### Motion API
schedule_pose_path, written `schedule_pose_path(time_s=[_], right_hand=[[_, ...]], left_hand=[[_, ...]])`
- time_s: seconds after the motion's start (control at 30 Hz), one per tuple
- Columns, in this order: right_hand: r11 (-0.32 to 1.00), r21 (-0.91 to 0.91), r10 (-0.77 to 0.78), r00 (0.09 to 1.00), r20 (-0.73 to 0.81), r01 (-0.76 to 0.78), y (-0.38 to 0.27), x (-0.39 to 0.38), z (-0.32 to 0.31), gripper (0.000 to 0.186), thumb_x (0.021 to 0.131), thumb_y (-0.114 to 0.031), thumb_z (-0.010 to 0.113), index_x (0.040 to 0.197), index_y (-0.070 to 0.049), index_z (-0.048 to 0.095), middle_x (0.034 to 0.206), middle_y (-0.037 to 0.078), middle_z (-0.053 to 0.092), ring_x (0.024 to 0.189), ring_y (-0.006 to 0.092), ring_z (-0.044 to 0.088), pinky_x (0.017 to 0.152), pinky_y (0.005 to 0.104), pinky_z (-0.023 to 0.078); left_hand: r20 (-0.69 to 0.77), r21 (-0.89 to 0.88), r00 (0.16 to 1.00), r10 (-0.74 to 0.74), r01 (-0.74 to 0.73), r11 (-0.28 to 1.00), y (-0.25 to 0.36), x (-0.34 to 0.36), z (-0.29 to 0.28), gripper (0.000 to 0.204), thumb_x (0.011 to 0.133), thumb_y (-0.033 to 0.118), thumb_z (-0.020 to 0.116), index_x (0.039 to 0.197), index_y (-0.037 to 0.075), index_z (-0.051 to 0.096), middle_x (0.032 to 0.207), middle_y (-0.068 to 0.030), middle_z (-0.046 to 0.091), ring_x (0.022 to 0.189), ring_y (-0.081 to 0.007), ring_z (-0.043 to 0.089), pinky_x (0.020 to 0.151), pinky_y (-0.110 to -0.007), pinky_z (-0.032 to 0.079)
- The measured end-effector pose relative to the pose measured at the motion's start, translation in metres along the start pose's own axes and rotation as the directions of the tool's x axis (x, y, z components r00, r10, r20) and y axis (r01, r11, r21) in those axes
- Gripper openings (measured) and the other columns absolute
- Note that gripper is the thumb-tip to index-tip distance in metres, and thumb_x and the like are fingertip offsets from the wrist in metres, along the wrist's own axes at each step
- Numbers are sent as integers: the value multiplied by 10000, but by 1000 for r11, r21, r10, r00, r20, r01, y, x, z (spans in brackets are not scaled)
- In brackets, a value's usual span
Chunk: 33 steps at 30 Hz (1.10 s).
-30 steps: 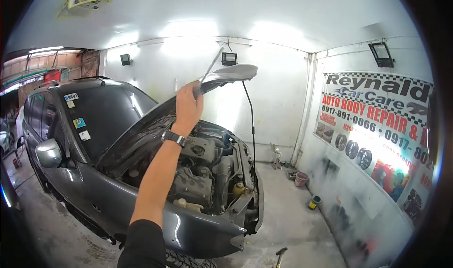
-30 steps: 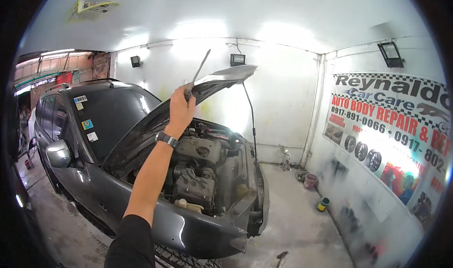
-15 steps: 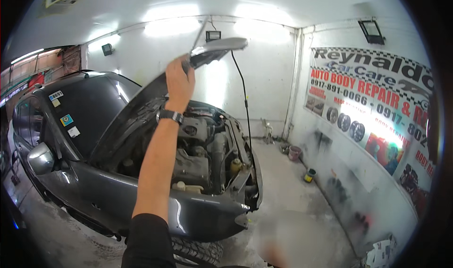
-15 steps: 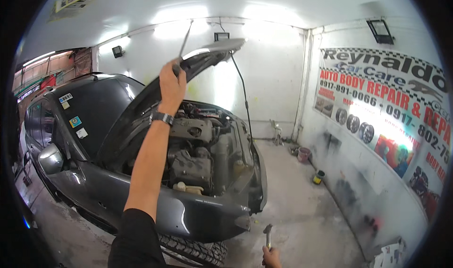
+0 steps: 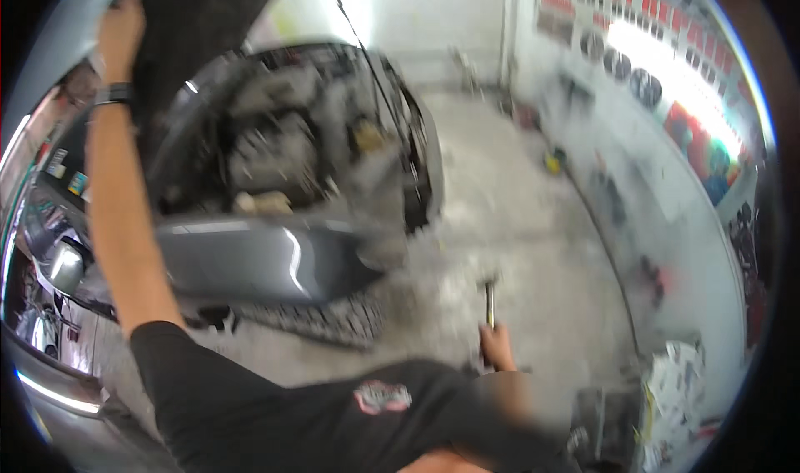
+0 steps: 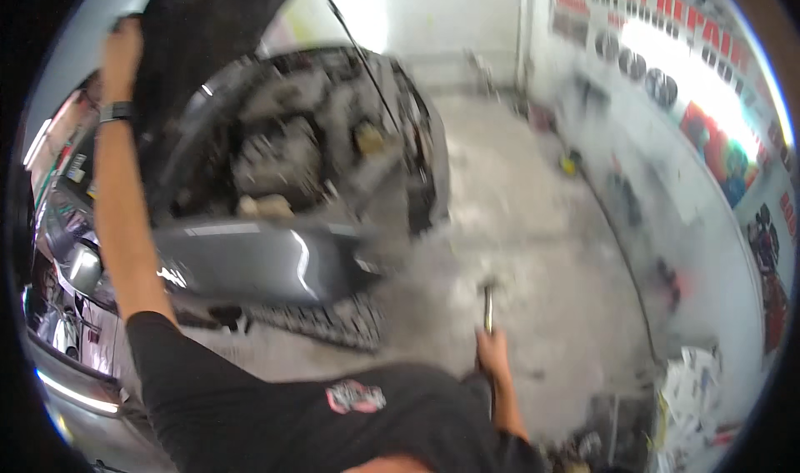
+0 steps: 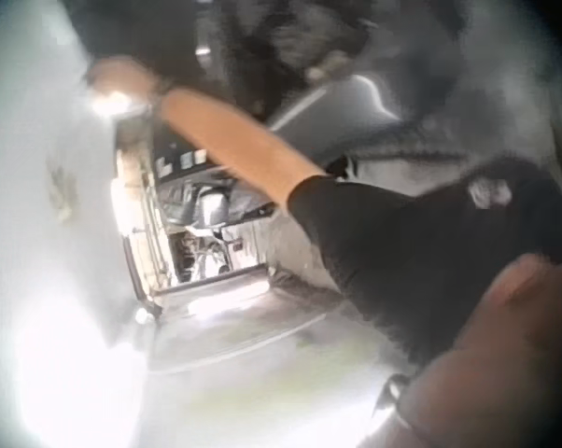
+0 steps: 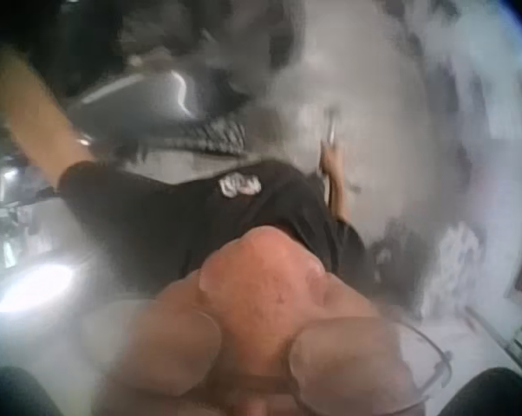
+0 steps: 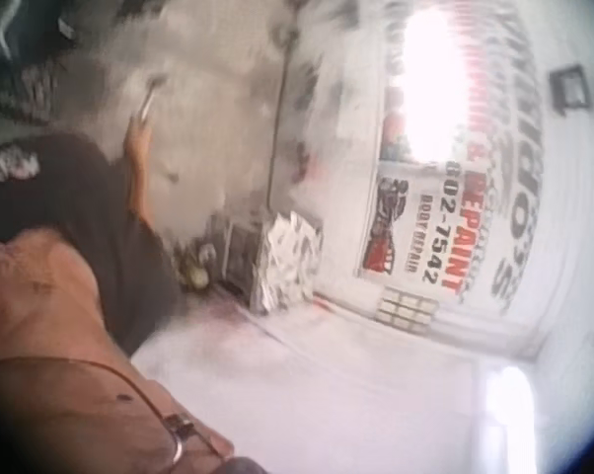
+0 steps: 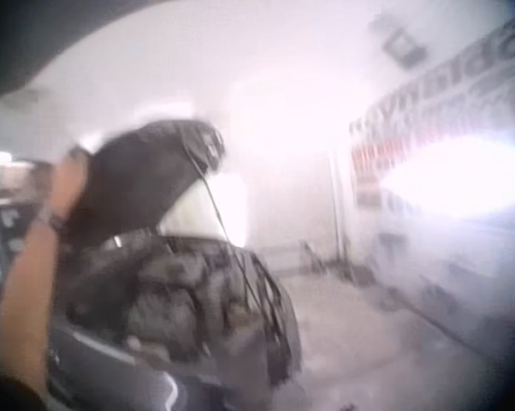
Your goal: The person hammers different areas of the vehicle hood and side panel, using a punch tool to target specific spots while hammering the tool's head.
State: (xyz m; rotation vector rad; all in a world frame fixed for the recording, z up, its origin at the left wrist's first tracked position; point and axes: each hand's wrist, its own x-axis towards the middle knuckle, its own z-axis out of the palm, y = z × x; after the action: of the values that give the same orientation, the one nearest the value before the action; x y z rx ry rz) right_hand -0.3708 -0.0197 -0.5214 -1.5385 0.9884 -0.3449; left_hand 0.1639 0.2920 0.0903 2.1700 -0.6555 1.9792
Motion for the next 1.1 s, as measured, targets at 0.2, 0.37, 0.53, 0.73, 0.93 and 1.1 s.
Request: schedule_pose_path(time_s=[0.2, 0.37, 0.53, 0.73, 0.93, 1.1], right_hand=[[969, 233, -85, 996, 8, 81, -52, 43, -101, 222, 956, -227, 562, 908, -10, 559, 584, -25, 453, 445, 49, 395, 395, 250, 333], [984, -53, -176, 983, -50, 173, -29, 108, -174, 269, 954, -258, 574, 908, 7, 571, 610, -54, 407, 493, 32, 339, 421, 237, 282], [997, 72, -16, 1000, 17, 15, -54, 133, -179, 308, 948, -300, 568, 856, -17, 489, 548, -14, 419, 370, 91, 400, 333, 276, 346], [993, 92, 62, 986, 152, -77, -74, 195, -160, 339, 938, -334, 567, 820, -33, 467, 532, -5, 427, 361, 94, 418, 323, 265, 339], [991, -130, 77, 931, 358, -32, -117, 252, -146, 326, 938, -307, 559, 805, -24, 468, 562, 10, 450, 370, 103, 427, 335, 270, 346], [955, -296, 84, 931, 355, 27, -151, 304, -154, 323, 936, -293, 549, 795, -11, 482, 546, 22, 454, 388, 126, 454, 350, 295, 364]], left_hand=[[161, -445, 895, -416, 442, 778, 109, -134, -77, 482, 946, 420, 526, 719, -1, 586, 627, -61, 584, 550, -132, 540, 545, -324, 438], [766, -274, 517, -382, 801, 533, 231, -300, -113, 451, 958, 462, 521, 694, 100, 478, 532, 32, 424, 431, -58, 400, 403, -226, 324], [993, 94, -90, -74, 994, 51, 370, -435, -178, 319, 983, 337, 488, 1021, 45, 611, 583, 28, 487, 431, -59, 436, 388, -219, 350], [892, 361, -447, 74, 800, 480, 458, -679, -195, 425, 928, 411, 491, 868, 13, 624, 712, -154, 640, 615, -277, 617, 567, -400, 473], [607, 596, -765, -215, 259, 760, 454, -927, -288, 373, 774, 457, 642, 786, 93, 723, 867, -170, 694, 879, -292, 673, 766, -454, 500], [448, 755, -856, -259, 207, 622, 500, -915, -279, 394, 799, 456, 627, 822, 76, 729, 853, -141, 702, 837, -271, 675, 752, -435, 508]])
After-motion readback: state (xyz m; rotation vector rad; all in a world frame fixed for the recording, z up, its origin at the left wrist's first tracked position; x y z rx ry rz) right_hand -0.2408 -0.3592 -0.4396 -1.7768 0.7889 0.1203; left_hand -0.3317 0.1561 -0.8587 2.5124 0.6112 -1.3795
